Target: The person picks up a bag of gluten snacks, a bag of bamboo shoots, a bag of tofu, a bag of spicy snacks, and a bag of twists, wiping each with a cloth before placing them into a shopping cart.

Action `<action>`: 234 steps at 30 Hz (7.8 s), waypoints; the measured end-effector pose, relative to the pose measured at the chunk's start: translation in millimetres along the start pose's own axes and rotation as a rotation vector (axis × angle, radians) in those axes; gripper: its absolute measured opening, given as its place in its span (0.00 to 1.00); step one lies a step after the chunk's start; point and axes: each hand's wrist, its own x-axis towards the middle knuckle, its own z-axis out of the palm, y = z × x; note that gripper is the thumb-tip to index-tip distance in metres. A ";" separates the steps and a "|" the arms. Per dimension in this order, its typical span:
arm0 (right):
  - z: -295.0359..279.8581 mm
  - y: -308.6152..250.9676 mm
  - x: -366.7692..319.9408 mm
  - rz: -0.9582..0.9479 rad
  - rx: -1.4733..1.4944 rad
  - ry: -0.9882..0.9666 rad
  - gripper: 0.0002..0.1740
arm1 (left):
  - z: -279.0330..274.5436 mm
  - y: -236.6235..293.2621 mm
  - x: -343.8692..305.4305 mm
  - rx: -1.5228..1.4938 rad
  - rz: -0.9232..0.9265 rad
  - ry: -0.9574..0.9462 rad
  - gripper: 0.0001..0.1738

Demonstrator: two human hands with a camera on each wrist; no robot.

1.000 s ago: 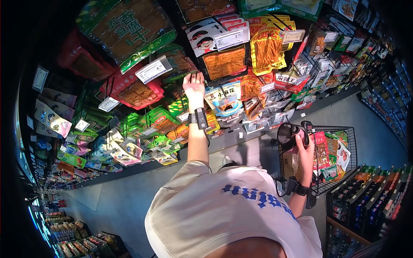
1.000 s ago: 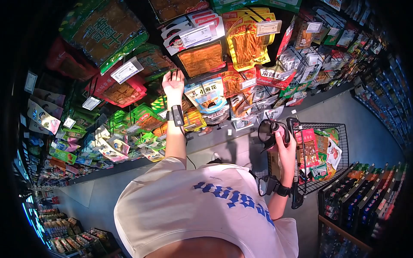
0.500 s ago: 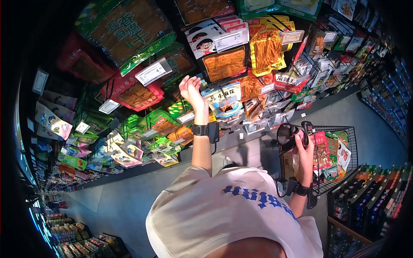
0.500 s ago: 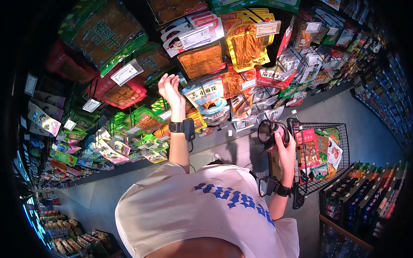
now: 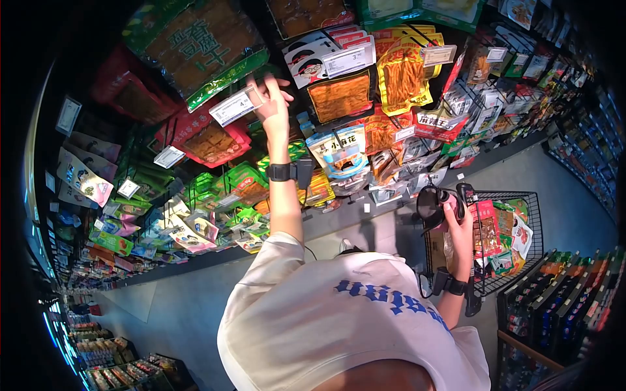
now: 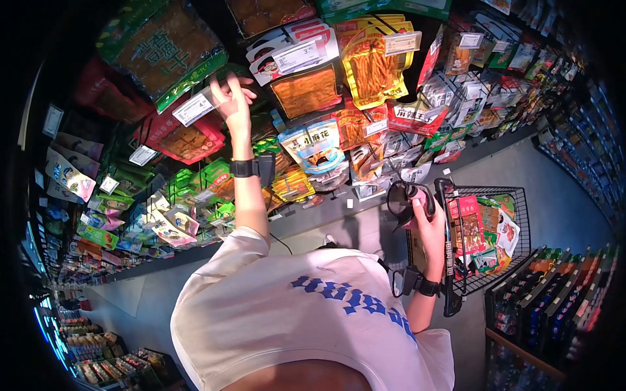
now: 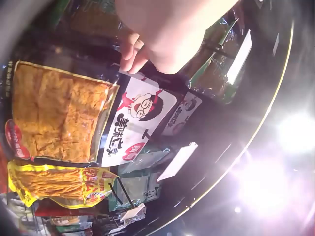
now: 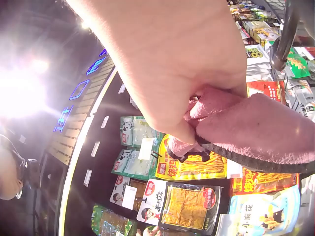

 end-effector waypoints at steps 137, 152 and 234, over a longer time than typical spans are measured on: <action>23.3 -3.6 -5.0 0.011 -0.050 -0.050 0.18 | -24.7 -66.3 70.2 1.129 0.912 0.174 0.12; 19.8 -5.5 -2.9 -0.003 -0.056 -0.080 0.17 | -29.2 -84.9 78.3 0.598 0.232 -0.093 0.21; 70.4 3.9 -4.8 0.077 -0.094 -0.011 0.15 | -11.9 -186.0 -47.2 -0.853 -0.639 0.301 0.08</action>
